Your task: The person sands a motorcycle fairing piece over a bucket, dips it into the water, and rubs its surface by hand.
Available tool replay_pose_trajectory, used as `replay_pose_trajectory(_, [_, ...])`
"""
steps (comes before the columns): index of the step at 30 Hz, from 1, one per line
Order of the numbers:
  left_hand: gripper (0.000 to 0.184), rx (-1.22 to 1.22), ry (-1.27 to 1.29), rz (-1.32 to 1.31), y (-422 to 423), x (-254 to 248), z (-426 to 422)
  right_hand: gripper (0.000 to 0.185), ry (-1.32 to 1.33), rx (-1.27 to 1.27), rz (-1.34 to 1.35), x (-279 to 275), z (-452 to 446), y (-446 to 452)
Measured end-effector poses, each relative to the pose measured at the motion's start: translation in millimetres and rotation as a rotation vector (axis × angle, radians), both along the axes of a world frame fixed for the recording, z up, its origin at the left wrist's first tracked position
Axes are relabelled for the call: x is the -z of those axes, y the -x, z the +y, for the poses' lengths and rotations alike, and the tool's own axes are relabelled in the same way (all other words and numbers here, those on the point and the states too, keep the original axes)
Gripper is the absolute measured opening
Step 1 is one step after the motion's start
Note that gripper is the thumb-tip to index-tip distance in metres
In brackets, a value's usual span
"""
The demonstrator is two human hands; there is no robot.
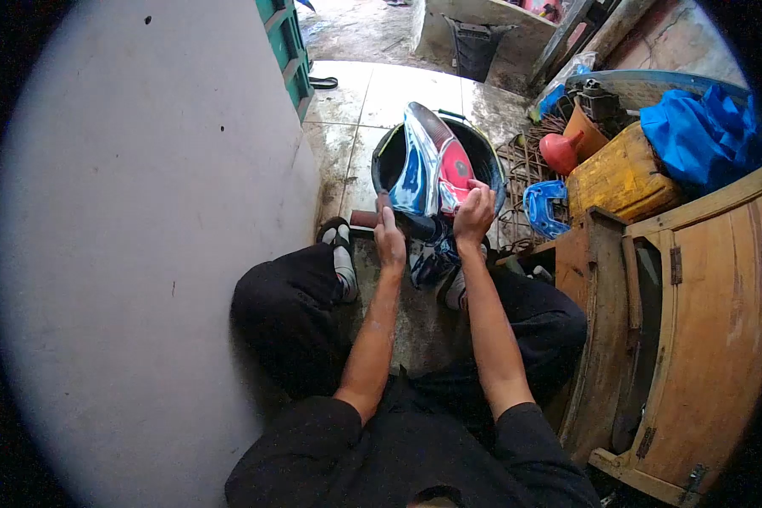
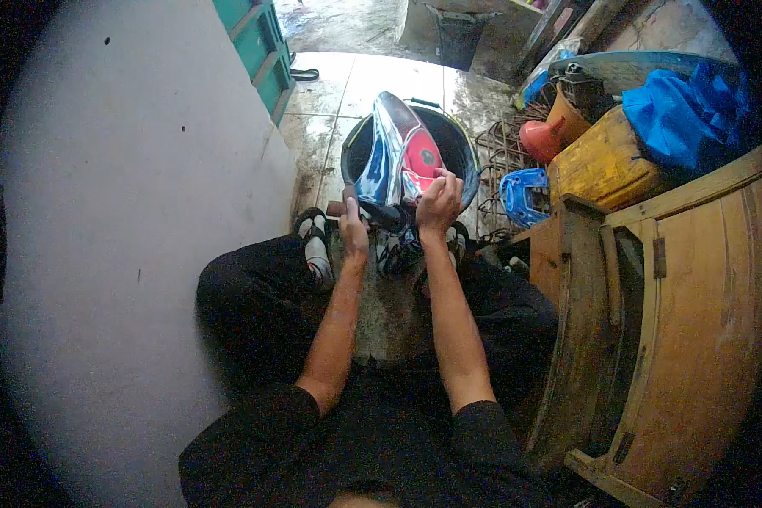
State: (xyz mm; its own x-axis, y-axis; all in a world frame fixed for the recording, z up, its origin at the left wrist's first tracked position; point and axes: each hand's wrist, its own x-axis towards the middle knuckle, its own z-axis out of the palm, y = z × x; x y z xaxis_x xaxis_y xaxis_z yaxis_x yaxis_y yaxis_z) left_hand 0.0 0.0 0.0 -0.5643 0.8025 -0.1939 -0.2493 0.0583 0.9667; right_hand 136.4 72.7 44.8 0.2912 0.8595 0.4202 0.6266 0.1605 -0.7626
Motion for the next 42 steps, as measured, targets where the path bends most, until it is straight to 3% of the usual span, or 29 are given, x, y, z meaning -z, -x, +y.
replay_pose_trajectory(3, [0.049, 0.246, -0.263, -0.261, -20, -38, -33, 0.039, 0.05, 0.015, -0.025, -3, -18, -4])
replay_pose_trajectory(6, [0.049, 0.256, -0.262, -0.232, -17, -31, -29, 0.034, -0.053, 0.011, -0.037, 4, -14, -6])
replay_pose_trajectory(10, [0.052, -0.031, -0.01, -0.241, -16, -14, -8, 0.033, -0.008, 0.014, -0.027, 2, -11, -7])
replay_pose_trajectory(13, [0.051, 0.131, -0.265, -0.293, -23, -44, -21, 0.034, -0.049, 0.01, 0.003, 1, -7, -4])
replay_pose_trajectory(15, [0.053, 0.233, -0.298, -0.314, -21, -47, -24, 0.034, -0.058, 0.002, -0.006, 3, -5, -1])
replay_pose_trajectory(19, [0.041, -0.113, -0.247, -0.585, -14, -19, 2, 0.033, -0.072, 0.01, 0.001, 0, -1, 0])
replay_pose_trajectory(22, [0.046, -0.068, -0.267, -0.574, -12, -20, 2, 0.034, -0.045, 0.019, -0.006, -3, -2, 2])
replay_pose_trajectory(24, [0.051, 0.192, -0.383, -0.492, -19, -41, -13, 0.034, -0.058, 0.01, 0.003, -1, 0, 0])
replay_pose_trajectory(27, [0.053, 0.207, -0.333, -0.394, -13, -47, -16, 0.034, -0.088, -0.027, 0.007, 0, -1, 1])
replay_pose_trajectory(28, [0.054, 0.065, -0.27, -0.385, -15, -32, -7, 0.035, -0.068, -0.008, -0.001, -2, -1, 1])
replay_pose_trajectory(33, [0.054, 0.005, -0.257, -0.469, -14, -33, -3, 0.035, -0.022, 0.01, -0.003, -4, -2, 1])
replay_pose_trajectory(36, [0.056, 0.402, -0.413, -0.57, -15, -51, -17, 0.035, -0.058, -0.017, 0.007, -2, -1, 0])
replay_pose_trajectory(37, [0.056, 0.397, -0.406, -0.571, -13, -45, -15, 0.035, -0.051, -0.019, 0.006, -1, -2, 2])
replay_pose_trajectory(40, [0.057, -0.007, -0.02, -0.408, -8, -18, 5, 0.035, -0.079, -0.018, -0.025, -2, 0, 0])
replay_pose_trajectory(42, [0.055, 0.052, -0.125, -0.451, -1, -14, 8, 0.036, -0.056, -0.001, 0.0, 0, -1, -1])
